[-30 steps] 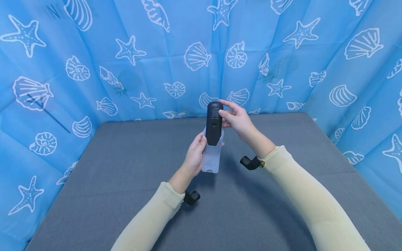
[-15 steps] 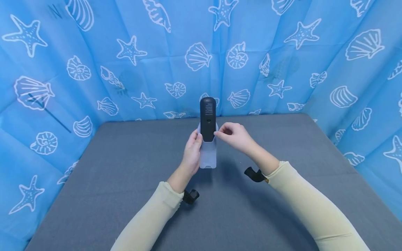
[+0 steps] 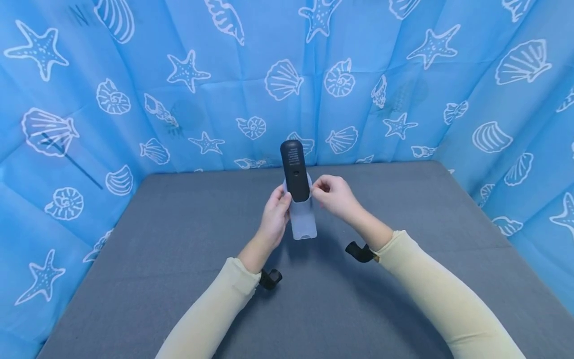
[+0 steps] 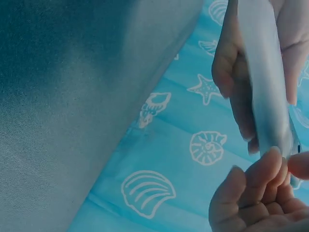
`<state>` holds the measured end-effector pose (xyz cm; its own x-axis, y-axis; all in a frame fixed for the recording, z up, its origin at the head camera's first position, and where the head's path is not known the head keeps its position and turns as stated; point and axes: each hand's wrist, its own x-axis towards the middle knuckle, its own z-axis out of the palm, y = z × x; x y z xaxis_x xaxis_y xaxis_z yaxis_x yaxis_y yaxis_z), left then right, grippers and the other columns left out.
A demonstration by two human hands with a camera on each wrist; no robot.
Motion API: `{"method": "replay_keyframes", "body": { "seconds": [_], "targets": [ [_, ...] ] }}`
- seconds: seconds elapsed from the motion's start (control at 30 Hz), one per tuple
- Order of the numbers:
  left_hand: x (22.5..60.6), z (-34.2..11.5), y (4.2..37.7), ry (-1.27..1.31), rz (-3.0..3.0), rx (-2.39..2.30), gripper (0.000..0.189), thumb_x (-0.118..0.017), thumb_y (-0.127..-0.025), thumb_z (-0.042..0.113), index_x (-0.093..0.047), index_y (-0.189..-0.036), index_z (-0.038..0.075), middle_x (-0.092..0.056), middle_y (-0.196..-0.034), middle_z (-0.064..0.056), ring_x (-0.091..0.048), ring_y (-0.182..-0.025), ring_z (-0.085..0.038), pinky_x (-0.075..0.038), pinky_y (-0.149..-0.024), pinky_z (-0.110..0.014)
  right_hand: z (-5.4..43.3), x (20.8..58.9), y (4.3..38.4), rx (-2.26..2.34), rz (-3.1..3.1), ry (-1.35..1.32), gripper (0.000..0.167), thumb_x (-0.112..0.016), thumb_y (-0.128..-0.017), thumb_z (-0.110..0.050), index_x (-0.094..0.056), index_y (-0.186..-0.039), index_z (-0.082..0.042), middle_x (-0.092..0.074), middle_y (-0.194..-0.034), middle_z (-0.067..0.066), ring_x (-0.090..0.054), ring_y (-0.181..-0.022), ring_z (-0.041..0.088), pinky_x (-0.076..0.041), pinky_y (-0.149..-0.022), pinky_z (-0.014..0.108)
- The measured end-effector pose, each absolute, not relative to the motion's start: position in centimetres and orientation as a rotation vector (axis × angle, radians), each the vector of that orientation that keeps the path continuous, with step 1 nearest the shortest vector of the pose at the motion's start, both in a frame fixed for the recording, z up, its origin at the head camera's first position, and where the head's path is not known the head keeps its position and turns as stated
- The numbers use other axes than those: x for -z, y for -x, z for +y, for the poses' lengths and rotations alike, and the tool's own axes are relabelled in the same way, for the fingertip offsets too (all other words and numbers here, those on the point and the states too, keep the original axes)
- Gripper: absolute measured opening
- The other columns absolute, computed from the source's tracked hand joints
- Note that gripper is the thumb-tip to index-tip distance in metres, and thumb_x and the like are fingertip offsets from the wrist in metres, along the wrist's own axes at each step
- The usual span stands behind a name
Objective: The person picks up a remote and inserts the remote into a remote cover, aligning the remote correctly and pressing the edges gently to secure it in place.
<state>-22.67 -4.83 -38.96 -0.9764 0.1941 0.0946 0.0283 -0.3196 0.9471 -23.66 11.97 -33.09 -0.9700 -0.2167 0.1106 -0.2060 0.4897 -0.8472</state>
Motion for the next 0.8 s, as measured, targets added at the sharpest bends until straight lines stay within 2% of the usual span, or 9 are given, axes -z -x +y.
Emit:
{"method": "replay_keyframes", "body": {
  "seconds": [0.17, 0.3, 0.43, 0.57, 0.63, 0.8],
  "targets": [
    [39.0, -5.1, 23.0, -0.240, 1.807, -2.409, 0.040, -0.037, -0.107, 0.015, -0.035, -0.144, 0.003, -0.054, -0.133, -0.017, -0.054, -0.111, -0.024, -0.040, -0.091, -0.036, 12.1, 33.3, 24.2, 1.574, 2.643, 0.358, 0.015, -0.054, -0.098, -0.011, -0.059, -0.094, 0.002, -0.054, -0.080, 0.010, -0.055, -0.074, 0.031, -0.045, -0.064, 0.031],
    [38.9, -5.1, 23.0, -0.208, 1.841, -2.356, 0.040, -0.036, -0.107, 0.016, -0.035, -0.145, 0.003, -0.053, -0.134, -0.017, -0.052, -0.113, -0.025, -0.039, -0.091, -0.037, 12.2, 33.6, 24.4, 1.598, 2.573, 0.331, 0.016, -0.059, -0.097, -0.013, -0.057, -0.091, 0.001, -0.053, -0.080, 0.010, -0.055, -0.081, 0.037, -0.048, -0.070, 0.031],
    [38.8, -5.1, 23.0, -0.179, 1.855, -2.325, 0.040, -0.035, -0.107, 0.017, -0.036, -0.144, 0.004, -0.052, -0.137, -0.015, -0.050, -0.118, -0.028, -0.038, -0.094, -0.040, 12.4, 33.8, 24.6, 1.664, 2.491, 0.318, 0.016, -0.061, -0.096, -0.012, -0.054, -0.099, 0.002, -0.054, -0.082, 0.010, -0.054, -0.077, 0.031, -0.051, -0.072, 0.033],
    [38.9, -5.1, 23.0, -0.168, 1.867, -2.325, 0.040, -0.036, -0.107, 0.018, -0.036, -0.145, 0.004, -0.051, -0.138, -0.015, -0.049, -0.122, -0.029, -0.038, -0.098, -0.044, 12.6, 33.7, 24.9, 1.759, 2.409, 0.317, 0.033, -0.062, -0.096, -0.010, -0.050, -0.124, 0.003, -0.057, -0.086, 0.010, -0.052, -0.066, 0.020, -0.050, -0.066, 0.031],
    [38.9, -5.1, 22.9, -0.185, 1.878, -2.308, 0.041, -0.036, -0.107, 0.018, -0.036, -0.145, 0.003, -0.052, -0.137, -0.016, -0.049, -0.119, -0.028, -0.038, -0.096, -0.042, 12.7, 33.6, 25.0, 1.794, 2.391, 0.313, 0.040, -0.061, -0.097, -0.012, -0.047, -0.133, 0.001, -0.057, -0.084, 0.010, -0.051, -0.063, 0.017, -0.048, -0.064, 0.029],
    [39.1, -5.0, 22.6, -0.255, 1.912, -2.257, 0.041, -0.036, -0.107, 0.018, -0.036, -0.145, 0.003, -0.054, -0.133, -0.017, -0.050, -0.108, -0.024, -0.039, -0.084, -0.033, 12.7, 33.3, 25.2, 1.807, 2.399, 0.291, 0.037, -0.058, -0.099, -0.018, -0.054, -0.130, 0.001, -0.052, -0.079, 0.006, -0.047, -0.063, 0.016, -0.044, -0.061, 0.027]
  ]
}}
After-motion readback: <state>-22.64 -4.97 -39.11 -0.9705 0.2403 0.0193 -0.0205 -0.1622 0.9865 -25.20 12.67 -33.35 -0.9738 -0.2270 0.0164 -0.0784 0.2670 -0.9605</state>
